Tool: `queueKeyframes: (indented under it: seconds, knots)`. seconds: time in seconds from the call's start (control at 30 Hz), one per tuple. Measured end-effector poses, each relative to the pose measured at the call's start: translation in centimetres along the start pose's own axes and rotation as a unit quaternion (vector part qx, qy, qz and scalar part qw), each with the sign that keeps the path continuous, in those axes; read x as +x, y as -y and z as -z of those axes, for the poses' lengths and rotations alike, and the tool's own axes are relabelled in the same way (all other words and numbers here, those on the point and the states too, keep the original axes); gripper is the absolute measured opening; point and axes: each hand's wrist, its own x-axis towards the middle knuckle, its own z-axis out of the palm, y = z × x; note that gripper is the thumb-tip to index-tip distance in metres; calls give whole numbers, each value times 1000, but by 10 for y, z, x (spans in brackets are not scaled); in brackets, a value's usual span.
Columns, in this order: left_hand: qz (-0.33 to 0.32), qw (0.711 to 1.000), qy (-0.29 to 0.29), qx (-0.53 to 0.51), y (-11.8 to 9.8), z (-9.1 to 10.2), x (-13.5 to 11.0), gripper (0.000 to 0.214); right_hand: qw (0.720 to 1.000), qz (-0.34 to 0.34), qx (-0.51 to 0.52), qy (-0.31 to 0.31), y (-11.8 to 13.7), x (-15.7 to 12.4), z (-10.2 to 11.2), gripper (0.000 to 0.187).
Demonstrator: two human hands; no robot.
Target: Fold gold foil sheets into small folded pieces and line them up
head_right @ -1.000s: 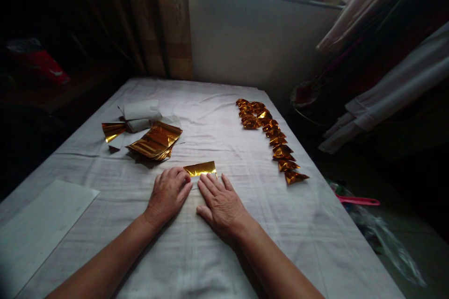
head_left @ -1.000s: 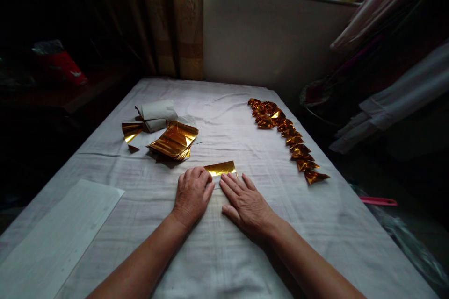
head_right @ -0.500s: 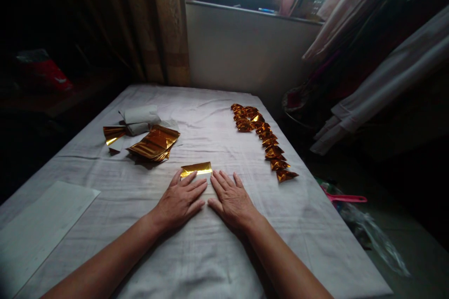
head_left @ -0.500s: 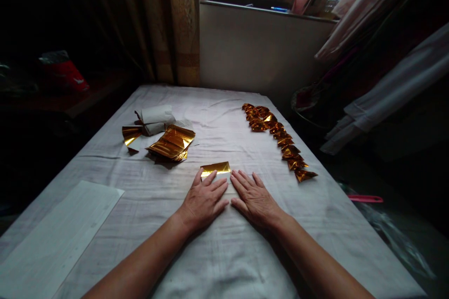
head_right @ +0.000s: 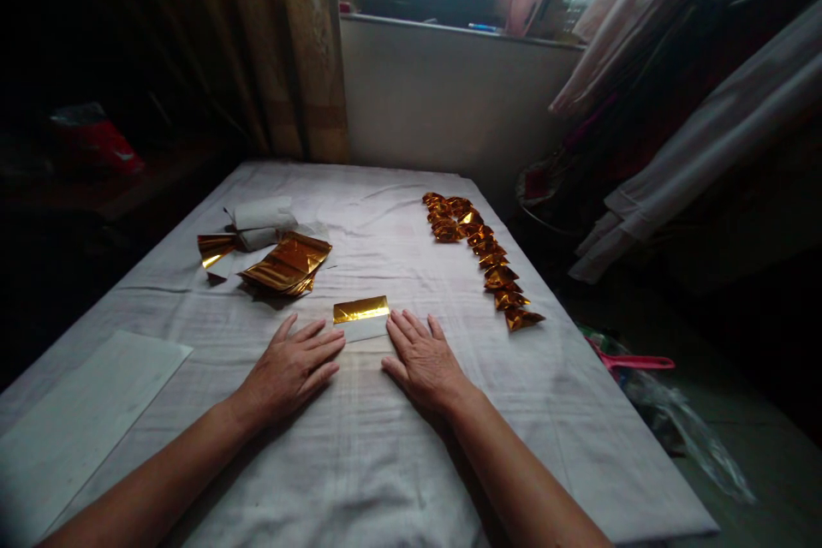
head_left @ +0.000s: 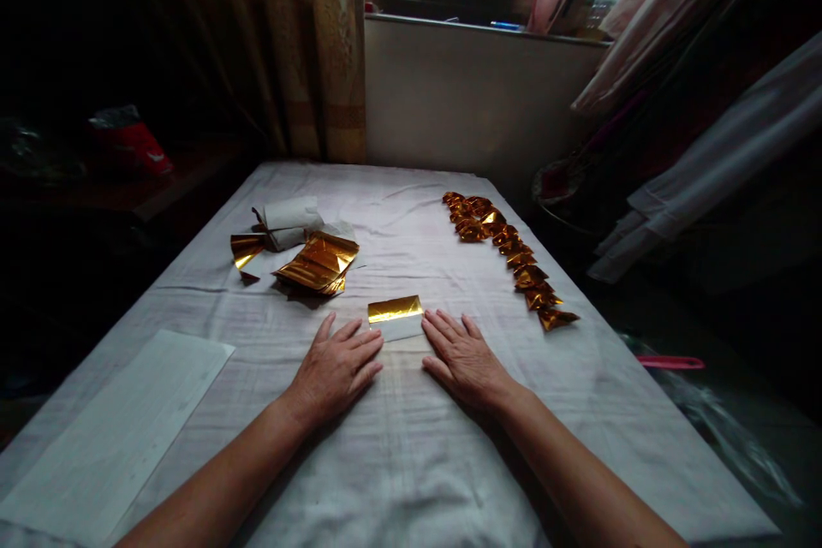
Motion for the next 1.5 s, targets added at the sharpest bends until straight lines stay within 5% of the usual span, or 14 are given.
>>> queueKeyframes:
  seconds: [0.17, 0.27, 0.47, 0.8, 1.07, 1.27, 1.5]
  knots:
    - [33, 998, -33, -29, 3, 3, 22, 16, 997, -15, 51, -56, 4, 9, 6, 43]
    - [69, 996, -46, -19, 3, -2, 28, 31, 990, -26, 94, -101, 5, 17, 8, 37]
    - [98, 991, -73, -47, 0, -11, 29, 19, 974, -58, 160, -151, 3, 23, 4, 49]
    - [31, 984, -138, -108, 6, -22, 25, 14, 953, -28, 198, -229, -5, 17, -16, 38]
    - [200, 936, -145, -252, -2, -14, 27, 19, 892, -11, 333, -304, 7, 23, -7, 18]
    - [234, 857, -175, -424, -8, -18, 30, 42, 855, -87, 447, -248, 22, 24, 2, 26]
    - [224, 880, -200, -368, -1, -21, 29, 63, 857, -174, 423, -236, 21, 27, 1, 31]
